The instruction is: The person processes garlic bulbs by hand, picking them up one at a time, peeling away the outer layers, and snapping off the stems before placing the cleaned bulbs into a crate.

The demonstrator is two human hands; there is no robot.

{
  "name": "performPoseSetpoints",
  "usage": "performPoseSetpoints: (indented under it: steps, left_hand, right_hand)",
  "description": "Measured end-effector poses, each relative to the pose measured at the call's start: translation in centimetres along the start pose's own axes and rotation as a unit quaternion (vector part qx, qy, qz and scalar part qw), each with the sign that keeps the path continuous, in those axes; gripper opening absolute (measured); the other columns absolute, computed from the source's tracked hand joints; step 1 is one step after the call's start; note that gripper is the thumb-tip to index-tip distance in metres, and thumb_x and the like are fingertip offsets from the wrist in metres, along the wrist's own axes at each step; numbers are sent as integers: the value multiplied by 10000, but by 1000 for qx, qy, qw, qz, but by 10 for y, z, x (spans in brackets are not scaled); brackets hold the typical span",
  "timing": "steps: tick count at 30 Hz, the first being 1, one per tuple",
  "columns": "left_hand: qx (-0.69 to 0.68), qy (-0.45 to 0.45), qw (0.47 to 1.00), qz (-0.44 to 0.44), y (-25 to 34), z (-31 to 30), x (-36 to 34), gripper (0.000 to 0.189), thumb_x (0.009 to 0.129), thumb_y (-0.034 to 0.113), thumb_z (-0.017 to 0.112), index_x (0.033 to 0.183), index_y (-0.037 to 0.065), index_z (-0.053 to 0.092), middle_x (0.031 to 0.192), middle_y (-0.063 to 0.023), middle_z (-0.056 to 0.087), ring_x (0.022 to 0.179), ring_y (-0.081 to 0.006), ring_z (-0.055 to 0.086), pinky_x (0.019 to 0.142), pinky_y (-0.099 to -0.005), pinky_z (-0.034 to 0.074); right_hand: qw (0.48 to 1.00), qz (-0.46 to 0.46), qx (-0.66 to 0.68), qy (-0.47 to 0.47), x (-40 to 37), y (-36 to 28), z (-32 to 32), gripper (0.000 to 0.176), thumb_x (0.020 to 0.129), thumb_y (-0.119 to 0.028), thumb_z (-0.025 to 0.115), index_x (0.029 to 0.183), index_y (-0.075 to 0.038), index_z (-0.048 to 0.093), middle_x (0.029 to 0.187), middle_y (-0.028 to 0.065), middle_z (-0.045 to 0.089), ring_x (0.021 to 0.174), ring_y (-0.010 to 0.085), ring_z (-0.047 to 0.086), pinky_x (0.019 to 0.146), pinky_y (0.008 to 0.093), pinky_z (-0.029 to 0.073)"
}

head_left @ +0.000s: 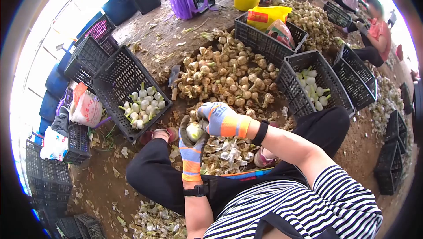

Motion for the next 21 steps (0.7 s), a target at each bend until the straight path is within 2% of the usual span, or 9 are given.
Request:
performPoseSetpoints:
  steps: [2, 4, 5, 7, 9, 11, 15, 19, 21]
  left_hand:
    - [-107, 13, 993, -40, -2, -1, 0, 750, 710, -12, 748, 1352, 37, 365, 1224, -96, 510, 1058, -186, 548, 882, -291, 488]
    - [-107, 14, 994, -31, -7, -7, 0, 742, 713, -21, 737, 1354, 36, 367, 1226, -94, 507, 1062, -184, 543, 891, -287, 480]
    - [-108, 15, 994, -22, -9, -9, 1, 735, 717, -30, 725, 1356, 35, 369, 1228, -92, 504, 1067, -182, 539, 900, -283, 472]
    - [-44, 14, 999, 17, -11, -8, 4, 729, 715, -39, 718, 1352, 34, 372, 1225, -88, 502, 1064, -177, 536, 907, -279, 464]
    - [18, 9, 998, 56, -7, -2, 4, 723, 714, -48, 710, 1349, 32, 375, 1222, -85, 499, 1062, -172, 532, 914, -274, 457]
    - [95, 44, 992, 74, -2, 0, 2, 736, 700, -69, 707, 1348, 31, 372, 1222, -84, 494, 1072, -167, 524, 924, -269, 448]
    - [28, 53, 998, 8, 0, 3, -1, 752, 691, -93, 703, 1349, 33, 362, 1226, -86, 497, 1088, -170, 522, 918, -270, 454]
    - [40, 36, 998, 18, -1, 2, 0, 753, 692, -95, 701, 1351, 33, 360, 1229, -87, 498, 1085, -170, 528, 925, -272, 453]
    - [82, 12, 996, 42, 1, 3, -1, 748, 698, -84, 706, 1353, 32, 364, 1248, -93, 494, 1102, -172, 523, 947, -279, 445]
  right_hand:
    - [998, 1, 60, 12, 0, 6, 2, 208, 721, -162, 619, 882, -37, 655, 883, 181, 648, 866, 339, 631, 764, 395, 502]
    - [983, 27, 183, -5, -3, 13, 3, 208, 721, -158, 643, 895, -45, 660, 900, 170, 647, 854, 339, 629, 768, 398, 499]
    - [983, 27, 184, -5, -4, 11, 1, 208, 721, -158, 643, 895, -45, 660, 900, 170, 647, 854, 339, 629, 768, 398, 499]
    - [991, -86, 89, 44, -9, -4, -7, 194, 717, -157, 629, 883, -62, 664, 892, 157, 651, 844, 339, 629, 755, 383, 503]
    - [996, -79, 27, 18, -8, -14, -8, 197, 698, -148, 619, 872, -70, 667, 895, 150, 654, 840, 319, 637, 747, 367, 506]
    - [987, -88, -123, -60, -10, -26, -6, 186, 676, -143, 615, 833, -61, 672, 853, 148, 660, 820, 298, 650, 727, 362, 511]
    - [977, -104, -158, -100, -8, -32, -3, 135, 676, -161, 631, 756, -63, 678, 756, 121, 666, 773, 286, 663, 677, 355, 517]
    - [972, -117, -178, -95, -6, -37, -3, 140, 687, -170, 634, 777, -71, 677, 781, 128, 669, 790, 282, 663, 679, 354, 514]
    - [971, -147, -184, -32, -4, -36, -1, 154, 703, -182, 634, 791, -60, 668, 795, 148, 671, 804, 277, 663, 680, 355, 511]
Point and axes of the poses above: each hand's wrist, its own x-axis towards the middle knuckle, its own z-axis out of the palm, y = z × x, the point moved 6 cm from there along x, towards the middle knuckle
